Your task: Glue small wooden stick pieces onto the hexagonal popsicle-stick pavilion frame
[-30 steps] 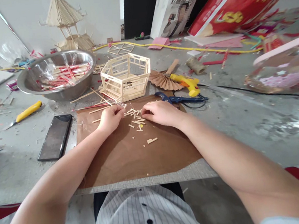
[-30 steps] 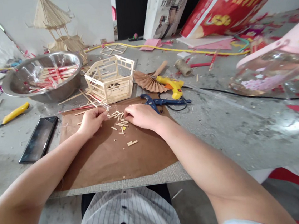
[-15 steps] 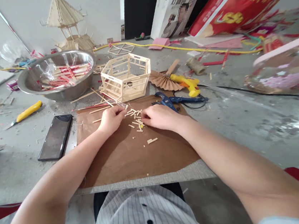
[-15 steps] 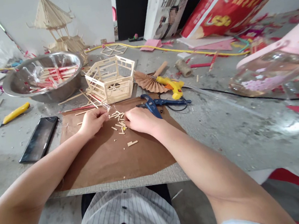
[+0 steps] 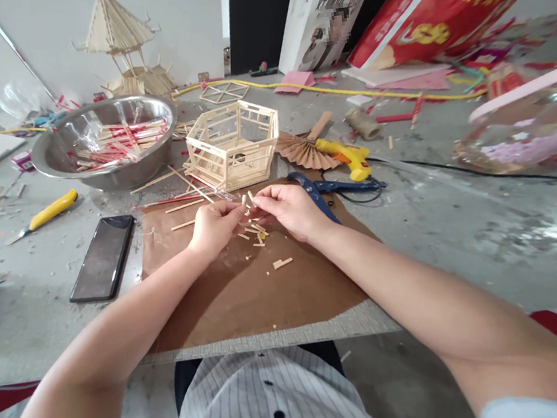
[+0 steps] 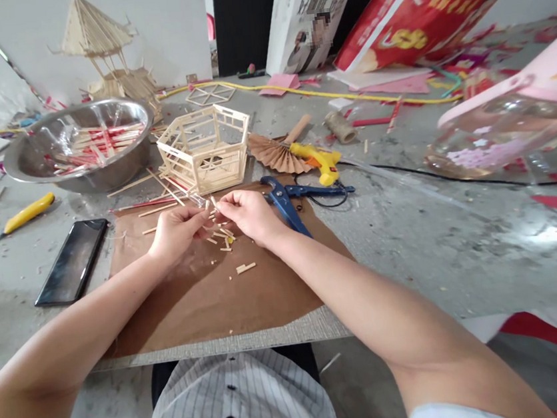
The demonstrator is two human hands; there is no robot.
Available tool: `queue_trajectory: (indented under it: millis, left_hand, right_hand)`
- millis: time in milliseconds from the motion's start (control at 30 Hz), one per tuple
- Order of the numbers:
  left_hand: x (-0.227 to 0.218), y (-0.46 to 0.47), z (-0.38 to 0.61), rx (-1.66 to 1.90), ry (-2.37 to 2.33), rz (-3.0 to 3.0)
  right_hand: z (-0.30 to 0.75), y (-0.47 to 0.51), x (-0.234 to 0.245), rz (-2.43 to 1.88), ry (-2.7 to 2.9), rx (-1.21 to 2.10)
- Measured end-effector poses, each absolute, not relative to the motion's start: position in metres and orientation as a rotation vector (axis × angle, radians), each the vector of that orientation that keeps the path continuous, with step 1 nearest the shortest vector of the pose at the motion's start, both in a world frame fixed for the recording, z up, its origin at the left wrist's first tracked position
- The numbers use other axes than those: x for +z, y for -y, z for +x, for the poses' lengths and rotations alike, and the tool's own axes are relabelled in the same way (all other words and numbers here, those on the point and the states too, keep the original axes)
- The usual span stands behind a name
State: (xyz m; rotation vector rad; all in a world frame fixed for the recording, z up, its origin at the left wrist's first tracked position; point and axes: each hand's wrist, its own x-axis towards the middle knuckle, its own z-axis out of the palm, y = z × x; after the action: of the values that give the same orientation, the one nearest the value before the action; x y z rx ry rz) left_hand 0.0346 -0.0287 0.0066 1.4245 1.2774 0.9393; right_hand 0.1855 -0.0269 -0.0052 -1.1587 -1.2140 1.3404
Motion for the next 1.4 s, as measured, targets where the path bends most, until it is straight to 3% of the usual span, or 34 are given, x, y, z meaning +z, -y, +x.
queue_trajectory:
  millis: [400,900,1400]
  left_hand:
    - [0.013,0.035,0.040,0.968,-1.186,1.191]
    - [0.002,0.027,0.031,0.931,-1.256,1.686]
    - [0.003,0.027,0.029,0.911,-1.299,1.805]
  right_hand:
    - [0.173,0.034,-0.010,-1.025,1.094,1.360]
    - [0.176,0.032,-0.009,-1.053,1.090,1.402]
    - [0.178,0.032,-0.006,-1.069,1.125,1.461]
